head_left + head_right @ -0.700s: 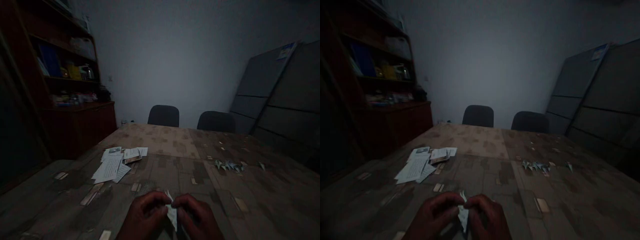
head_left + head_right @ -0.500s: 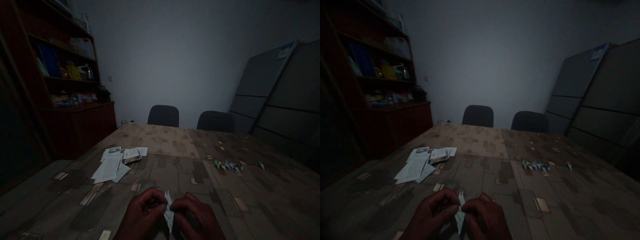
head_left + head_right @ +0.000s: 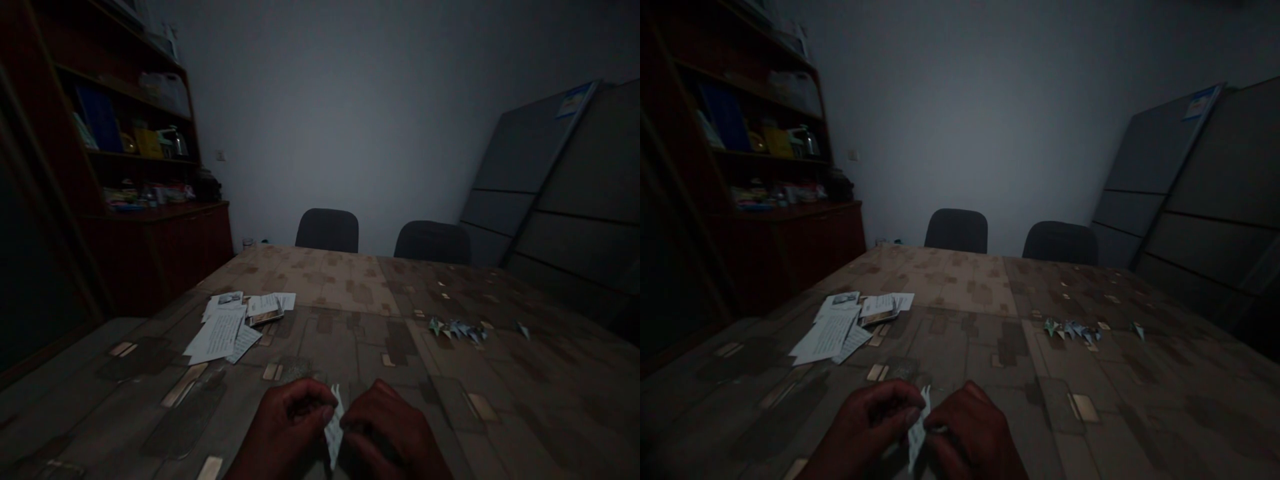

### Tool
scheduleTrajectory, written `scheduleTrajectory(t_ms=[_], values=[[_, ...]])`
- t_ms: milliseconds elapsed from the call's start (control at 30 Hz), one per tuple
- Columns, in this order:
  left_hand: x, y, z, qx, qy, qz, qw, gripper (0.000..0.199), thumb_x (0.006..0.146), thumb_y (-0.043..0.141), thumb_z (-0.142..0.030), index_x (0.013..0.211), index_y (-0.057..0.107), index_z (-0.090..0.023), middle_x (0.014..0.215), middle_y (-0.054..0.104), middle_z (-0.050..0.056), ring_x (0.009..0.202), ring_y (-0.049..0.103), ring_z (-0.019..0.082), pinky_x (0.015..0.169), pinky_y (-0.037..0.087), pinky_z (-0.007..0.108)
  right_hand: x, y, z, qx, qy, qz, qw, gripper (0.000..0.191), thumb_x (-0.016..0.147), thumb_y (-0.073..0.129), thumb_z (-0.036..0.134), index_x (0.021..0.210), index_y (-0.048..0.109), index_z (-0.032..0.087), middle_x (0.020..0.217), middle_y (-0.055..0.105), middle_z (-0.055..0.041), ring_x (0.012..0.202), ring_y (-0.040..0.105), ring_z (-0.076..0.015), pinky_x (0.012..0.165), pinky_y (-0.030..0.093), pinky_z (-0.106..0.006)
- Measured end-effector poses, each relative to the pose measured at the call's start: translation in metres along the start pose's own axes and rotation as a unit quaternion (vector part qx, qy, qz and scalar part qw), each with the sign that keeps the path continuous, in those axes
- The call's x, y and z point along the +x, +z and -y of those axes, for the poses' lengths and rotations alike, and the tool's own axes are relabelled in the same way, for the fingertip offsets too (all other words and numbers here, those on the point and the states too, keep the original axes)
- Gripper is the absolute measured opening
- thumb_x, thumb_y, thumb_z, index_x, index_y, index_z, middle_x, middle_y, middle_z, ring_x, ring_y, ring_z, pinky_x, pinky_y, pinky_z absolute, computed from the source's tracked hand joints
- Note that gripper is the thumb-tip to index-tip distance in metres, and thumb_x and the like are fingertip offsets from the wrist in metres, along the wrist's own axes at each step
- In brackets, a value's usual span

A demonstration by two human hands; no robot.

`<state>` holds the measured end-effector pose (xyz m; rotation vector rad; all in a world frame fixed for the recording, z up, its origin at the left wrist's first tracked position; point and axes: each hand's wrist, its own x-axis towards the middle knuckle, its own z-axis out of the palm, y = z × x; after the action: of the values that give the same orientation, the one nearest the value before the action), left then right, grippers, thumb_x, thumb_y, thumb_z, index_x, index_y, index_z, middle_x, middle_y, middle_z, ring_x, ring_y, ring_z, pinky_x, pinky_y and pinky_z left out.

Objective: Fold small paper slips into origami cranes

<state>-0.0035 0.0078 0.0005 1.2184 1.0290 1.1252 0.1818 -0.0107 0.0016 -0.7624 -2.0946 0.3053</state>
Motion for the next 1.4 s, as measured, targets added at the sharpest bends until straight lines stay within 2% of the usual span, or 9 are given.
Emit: scheduleTrajectory(t_ms=[133,333,700,800,1000,1100,1233,1400], values=[[0.002,-0.002,-0.004,0.023,-0.022,0.018,0.999,0.010,0.062,0.069,-0.023,0.063,0.072,-0.014,0.053,0.060,-0.001,0.051,0.052,0.014,0.053,0.040,0.027,0.003,-0.001,0.002,-0.025,-0.031,-0.009,0.999,0.027,0.103,0.045,0.031,0.089,0.064,0.017,0.073,0.070,-0.0047,0.066,0.062,-0.0158,0.066,0.045,-0.026],[0.001,0.000,-0.005,0.029,-0.034,0.009,0.999,0.008,0.062,0.067,-0.021,0.063,0.072,-0.014,0.057,0.062,0.000,0.057,0.054,0.016,0.055,0.038,0.028,0.003,0.001,-0.001,-0.049,-0.049,-0.006,0.998,0.037,0.106,0.036,0.034,0.086,0.063,0.018,0.070,0.067,-0.0042,0.064,0.058,-0.0154,0.063,0.042,-0.027],[0.000,0.002,-0.009,0.068,-0.017,0.029,0.997,0.012,0.063,0.065,-0.023,0.062,0.072,-0.014,0.056,0.061,0.001,0.056,0.052,0.016,0.056,0.037,0.028,-0.002,0.006,-0.006,-0.057,-0.033,0.004,0.998,0.029,0.104,0.040,0.029,0.090,0.063,0.018,0.074,0.068,-0.0052,0.066,0.058,-0.0168,0.063,0.043,-0.027],[0.000,0.001,-0.008,0.058,-0.014,0.032,0.998,0.011,0.063,0.066,-0.022,0.062,0.072,-0.014,0.056,0.062,0.001,0.056,0.052,0.016,0.055,0.038,0.028,-0.002,0.006,-0.004,-0.046,-0.029,0.000,0.999,0.030,0.104,0.040,0.031,0.091,0.064,0.018,0.075,0.068,-0.0049,0.067,0.059,-0.0169,0.064,0.044,-0.027],[0.002,-0.001,-0.003,0.022,-0.034,0.041,0.998,0.005,0.063,0.071,-0.019,0.063,0.072,-0.014,0.052,0.061,-0.001,0.050,0.054,0.014,0.051,0.039,0.026,0.001,0.002,0.001,-0.065,-0.027,0.035,0.997,0.029,0.102,0.044,0.032,0.088,0.065,0.018,0.074,0.068,-0.0053,0.066,0.058,-0.0179,0.061,0.043,-0.029],[0.003,-0.001,-0.001,-0.001,-0.044,0.040,0.998,0.006,0.061,0.074,-0.020,0.063,0.072,-0.014,0.053,0.062,0.000,0.050,0.055,0.014,0.051,0.041,0.025,0.002,0.002,0.000,-0.059,-0.025,0.025,0.998,0.027,0.102,0.045,0.029,0.088,0.065,0.019,0.073,0.068,-0.0052,0.066,0.058,-0.0179,0.061,0.043,-0.029],[0.000,0.000,-0.002,-0.017,-0.037,0.040,0.998,0.008,0.063,0.069,-0.021,0.065,0.073,-0.014,0.051,0.062,0.000,0.048,0.057,0.014,0.050,0.042,0.025,-0.001,0.004,-0.003,-0.031,0.007,-0.011,0.999,0.017,0.096,0.050,0.020,0.085,0.063,0.019,0.072,0.067,-0.0044,0.067,0.060,-0.0174,0.062,0.044,-0.028],[-0.005,0.005,-0.002,-0.014,-0.007,0.028,0.999,0.012,0.061,0.064,-0.013,0.067,0.074,-0.016,0.056,0.065,-0.001,0.053,0.060,0.014,0.053,0.044,0.023,-0.006,0.004,-0.004,0.000,0.128,-0.004,0.992,0.006,0.087,0.060,0.016,0.083,0.063,0.018,0.075,0.065,-0.0030,0.070,0.062,-0.0168,0.062,0.045,-0.025]])
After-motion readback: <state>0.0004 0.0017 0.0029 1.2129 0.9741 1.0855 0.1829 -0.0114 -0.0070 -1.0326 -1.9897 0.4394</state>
